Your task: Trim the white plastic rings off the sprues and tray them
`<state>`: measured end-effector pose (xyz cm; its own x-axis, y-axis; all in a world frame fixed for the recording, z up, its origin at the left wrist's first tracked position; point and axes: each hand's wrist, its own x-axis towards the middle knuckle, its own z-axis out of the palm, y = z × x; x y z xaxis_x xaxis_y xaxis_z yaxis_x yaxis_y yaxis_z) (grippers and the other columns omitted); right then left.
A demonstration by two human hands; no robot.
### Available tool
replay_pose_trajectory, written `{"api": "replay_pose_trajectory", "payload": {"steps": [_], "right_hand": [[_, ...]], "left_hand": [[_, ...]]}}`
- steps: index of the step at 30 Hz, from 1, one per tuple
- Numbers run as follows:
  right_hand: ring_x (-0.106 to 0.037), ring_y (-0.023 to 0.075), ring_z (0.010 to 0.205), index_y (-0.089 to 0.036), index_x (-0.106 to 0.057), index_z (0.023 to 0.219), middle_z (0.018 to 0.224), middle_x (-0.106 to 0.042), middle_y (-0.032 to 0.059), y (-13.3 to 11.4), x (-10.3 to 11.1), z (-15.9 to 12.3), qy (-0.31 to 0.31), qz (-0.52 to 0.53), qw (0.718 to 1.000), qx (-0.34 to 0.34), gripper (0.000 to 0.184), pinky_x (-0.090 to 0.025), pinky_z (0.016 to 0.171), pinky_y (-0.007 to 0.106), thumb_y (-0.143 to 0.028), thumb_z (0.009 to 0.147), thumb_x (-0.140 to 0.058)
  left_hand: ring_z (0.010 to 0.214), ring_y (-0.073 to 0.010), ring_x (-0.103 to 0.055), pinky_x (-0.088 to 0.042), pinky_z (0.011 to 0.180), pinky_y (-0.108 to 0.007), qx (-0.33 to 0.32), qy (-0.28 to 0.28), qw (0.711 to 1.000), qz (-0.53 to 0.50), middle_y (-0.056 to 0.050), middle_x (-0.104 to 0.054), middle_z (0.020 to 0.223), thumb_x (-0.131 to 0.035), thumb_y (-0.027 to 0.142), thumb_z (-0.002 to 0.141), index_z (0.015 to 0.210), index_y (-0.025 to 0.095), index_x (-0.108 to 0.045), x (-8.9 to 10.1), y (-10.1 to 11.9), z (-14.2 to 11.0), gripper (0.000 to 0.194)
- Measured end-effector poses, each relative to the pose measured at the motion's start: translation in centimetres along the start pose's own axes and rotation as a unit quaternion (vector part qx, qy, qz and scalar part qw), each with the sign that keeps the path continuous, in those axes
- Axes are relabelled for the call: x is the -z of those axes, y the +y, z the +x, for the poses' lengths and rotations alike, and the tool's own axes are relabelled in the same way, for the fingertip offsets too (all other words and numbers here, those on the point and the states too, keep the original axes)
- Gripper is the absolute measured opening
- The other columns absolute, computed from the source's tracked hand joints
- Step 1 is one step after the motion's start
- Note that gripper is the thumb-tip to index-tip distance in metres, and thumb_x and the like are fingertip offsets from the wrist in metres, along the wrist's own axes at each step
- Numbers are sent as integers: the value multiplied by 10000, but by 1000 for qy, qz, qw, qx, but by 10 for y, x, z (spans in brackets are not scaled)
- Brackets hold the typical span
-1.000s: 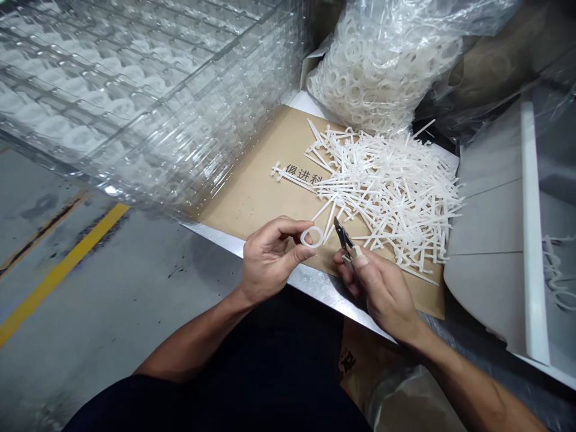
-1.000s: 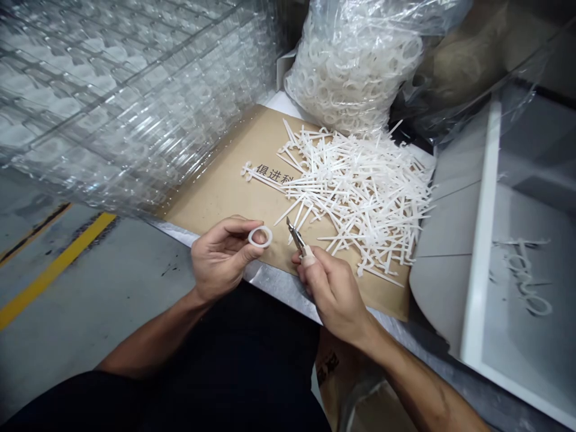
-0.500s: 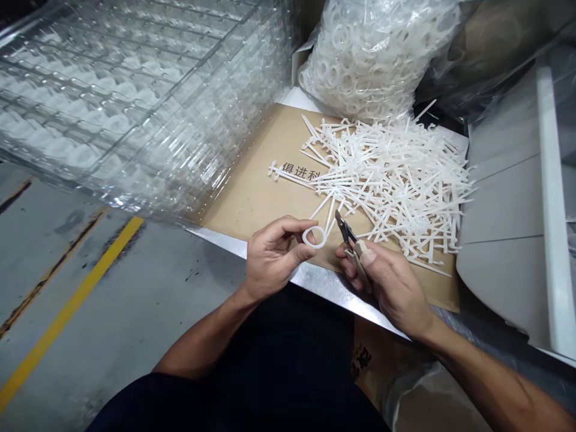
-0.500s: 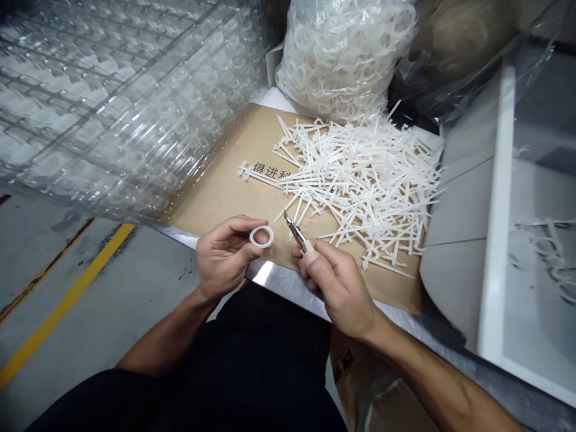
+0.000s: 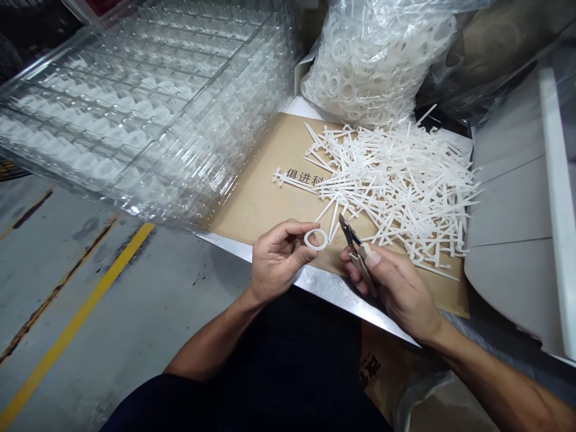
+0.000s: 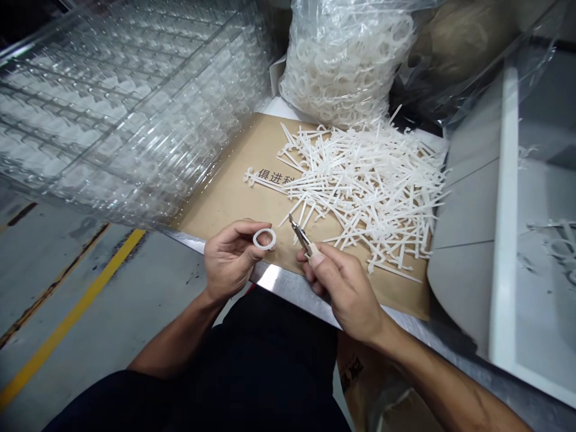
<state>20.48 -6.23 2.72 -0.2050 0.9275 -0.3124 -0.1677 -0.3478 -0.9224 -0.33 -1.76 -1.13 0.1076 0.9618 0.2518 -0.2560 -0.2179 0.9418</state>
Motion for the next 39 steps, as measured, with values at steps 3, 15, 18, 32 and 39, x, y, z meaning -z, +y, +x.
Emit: {"api": "replay_pose_trajectory", "payload": {"steps": [3,15,18,32,39], "right_hand": [[-515,116,576,-157,-754,983,748,-608,17,-3,1,4,-27,90,995,-41,460,-392,547,252,-606,961,-655],[-600,178,684,-148,-782,1081,843,-679,63,-6,6,6,-89,203,974,-34,488,-496,672,293,-600,943,-661],[-608,183,707,-145,-784,1100,852,-686,66,-6,5,5,-95,201,974,-34,495,-513,702,296,-599,952,-651],[-608,204,687,-167,-811,1095,864,-695,83,-4,8,2,-20,176,983,-49,482,-555,661,320,-586,937,-634],[-633,250,755,-198,-806,1110,944,-727,124,12,23,7,-26,163,983,-77,461,-604,717,373,-583,946,-613]], "left_hand": [[775,-119,-686,-560,690,-184,15,5,1000,1,-56,-710,886,-850,233,860,1133,208,-813,-1,1,-1,277],[847,-138,-738,-610,774,-206,28,9,999,-37,-59,-748,927,-845,172,851,1155,222,-798,1,5,-2,312],[850,-141,-729,-595,730,-196,-1,11,1000,-19,-60,-722,928,-863,162,825,1130,210,-804,0,14,-1,314],[870,-231,-762,-625,791,-349,-15,-24,997,-66,-112,-741,959,-774,383,927,1133,193,-774,23,67,0,280],[776,-186,-791,-665,714,-289,-32,35,998,-34,-100,-813,967,-763,263,940,1176,205,-757,92,165,34,243]]}}
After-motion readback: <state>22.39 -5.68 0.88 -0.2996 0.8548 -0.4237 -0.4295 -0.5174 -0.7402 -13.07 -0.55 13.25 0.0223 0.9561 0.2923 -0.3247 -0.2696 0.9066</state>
